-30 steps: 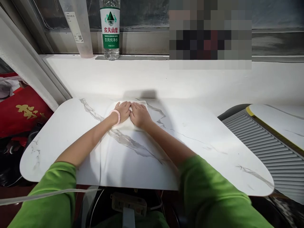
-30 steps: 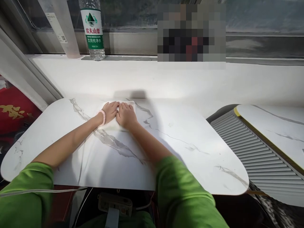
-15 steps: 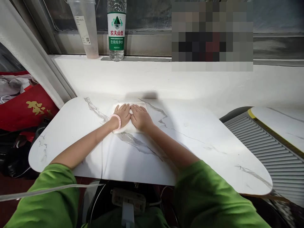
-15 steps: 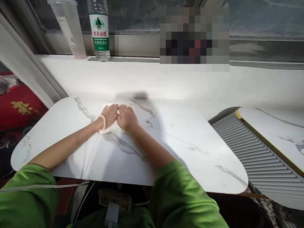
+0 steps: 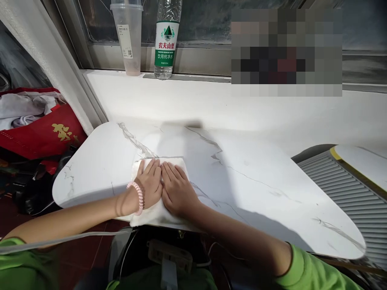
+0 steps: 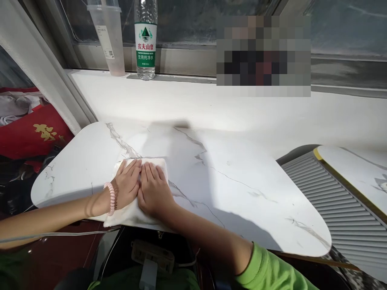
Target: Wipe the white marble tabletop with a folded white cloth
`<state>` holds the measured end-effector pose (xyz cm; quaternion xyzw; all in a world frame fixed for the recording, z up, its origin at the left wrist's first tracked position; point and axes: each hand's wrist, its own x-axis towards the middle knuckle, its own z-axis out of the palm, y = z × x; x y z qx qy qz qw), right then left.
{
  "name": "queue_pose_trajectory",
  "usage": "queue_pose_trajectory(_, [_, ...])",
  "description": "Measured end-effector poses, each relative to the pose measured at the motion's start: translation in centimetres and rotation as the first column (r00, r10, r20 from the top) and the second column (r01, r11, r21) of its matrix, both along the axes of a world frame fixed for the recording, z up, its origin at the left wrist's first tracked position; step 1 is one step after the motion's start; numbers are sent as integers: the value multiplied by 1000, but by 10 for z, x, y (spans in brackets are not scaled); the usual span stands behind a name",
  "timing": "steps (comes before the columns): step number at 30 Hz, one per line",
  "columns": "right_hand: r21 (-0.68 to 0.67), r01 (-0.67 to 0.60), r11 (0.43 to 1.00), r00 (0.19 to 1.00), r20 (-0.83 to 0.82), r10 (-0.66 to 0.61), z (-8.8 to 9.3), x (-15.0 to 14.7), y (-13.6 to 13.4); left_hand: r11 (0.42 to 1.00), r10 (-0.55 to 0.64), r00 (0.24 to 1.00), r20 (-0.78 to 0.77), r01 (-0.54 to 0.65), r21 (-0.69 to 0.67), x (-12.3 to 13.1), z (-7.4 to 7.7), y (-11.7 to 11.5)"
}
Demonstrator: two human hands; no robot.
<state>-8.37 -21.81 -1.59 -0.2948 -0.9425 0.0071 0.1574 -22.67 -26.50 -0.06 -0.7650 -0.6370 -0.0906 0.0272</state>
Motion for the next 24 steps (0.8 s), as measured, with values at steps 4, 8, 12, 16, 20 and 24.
queue_pose_trajectory(4, [-11,47,999,999,-19,-47,-2,-26,33,999,17,1000,25,-16,-45,-23,0,37])
queue_pose_trajectory(8, [10,94,996,996,-9,-93,-2,-64,86,993,82,996,19,-80,-84,-55,-1,97])
queue_pose_trajectory(12, [27,118,993,992,-51,-117,-2,-100,141,992,101,995,21,-99,-83,-86,2,157])
queue_pose_trajectory(16, [-9,134,991,988,-76,-134,-3,-117,173,989,121,992,24,-119,-84,-99,5,189])
queue_pose_trajectory(20, [-5,150,989,987,-51,-150,-2,-116,173,989,125,992,25,-123,-83,-99,5,190])
queue_pose_trajectory(24, [9,157,988,987,-37,-157,-1,-106,154,989,119,993,21,-116,-95,-93,3,172])
